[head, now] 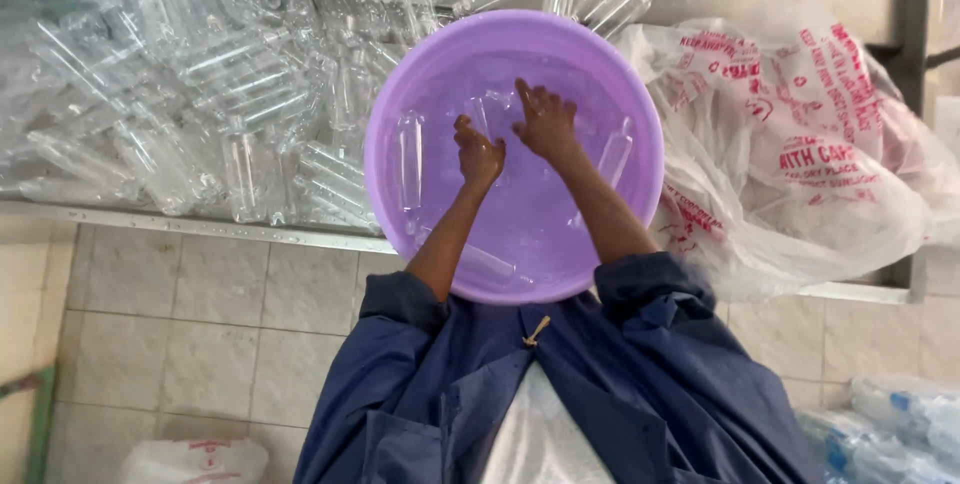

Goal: The person washes clear plastic cups in a purple basin filled with water. They repeatedly pick up cups, rinse them by hand, and place them into a white plastic bag on the counter. The person also transfers additional cups from the bag into the basin to continue washing.

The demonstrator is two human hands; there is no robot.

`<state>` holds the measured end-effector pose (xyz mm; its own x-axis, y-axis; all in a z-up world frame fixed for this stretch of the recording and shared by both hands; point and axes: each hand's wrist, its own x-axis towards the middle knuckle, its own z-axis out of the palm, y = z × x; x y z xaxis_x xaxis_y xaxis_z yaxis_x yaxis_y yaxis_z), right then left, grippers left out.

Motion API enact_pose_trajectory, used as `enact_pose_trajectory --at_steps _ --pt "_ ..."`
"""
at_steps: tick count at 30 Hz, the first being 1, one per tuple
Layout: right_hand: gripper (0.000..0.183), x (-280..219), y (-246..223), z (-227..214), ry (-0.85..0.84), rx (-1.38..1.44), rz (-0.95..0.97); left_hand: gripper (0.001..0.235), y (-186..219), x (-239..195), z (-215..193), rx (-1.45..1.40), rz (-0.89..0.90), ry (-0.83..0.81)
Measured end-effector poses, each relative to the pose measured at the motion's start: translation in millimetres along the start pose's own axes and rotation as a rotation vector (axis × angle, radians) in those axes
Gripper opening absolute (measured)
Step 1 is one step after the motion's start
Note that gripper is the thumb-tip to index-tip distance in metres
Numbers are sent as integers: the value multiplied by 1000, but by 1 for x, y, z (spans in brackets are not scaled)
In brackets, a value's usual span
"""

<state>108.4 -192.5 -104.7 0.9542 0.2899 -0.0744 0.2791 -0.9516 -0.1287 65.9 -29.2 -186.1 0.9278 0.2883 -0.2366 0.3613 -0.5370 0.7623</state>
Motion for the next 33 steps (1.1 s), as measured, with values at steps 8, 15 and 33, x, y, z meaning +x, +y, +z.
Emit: enact_pose_trajectory --at_steps 8,15,33 --pt "75 26 34 161 470 159 -16 130 1 11 9 -60 237 -89" --pt "99 8 19 141 65 560 267 136 -57 19 45 -128 277 -106" --pt "103 -6 2 96 -52 748 447 130 -56 21 49 -279 458 -81"
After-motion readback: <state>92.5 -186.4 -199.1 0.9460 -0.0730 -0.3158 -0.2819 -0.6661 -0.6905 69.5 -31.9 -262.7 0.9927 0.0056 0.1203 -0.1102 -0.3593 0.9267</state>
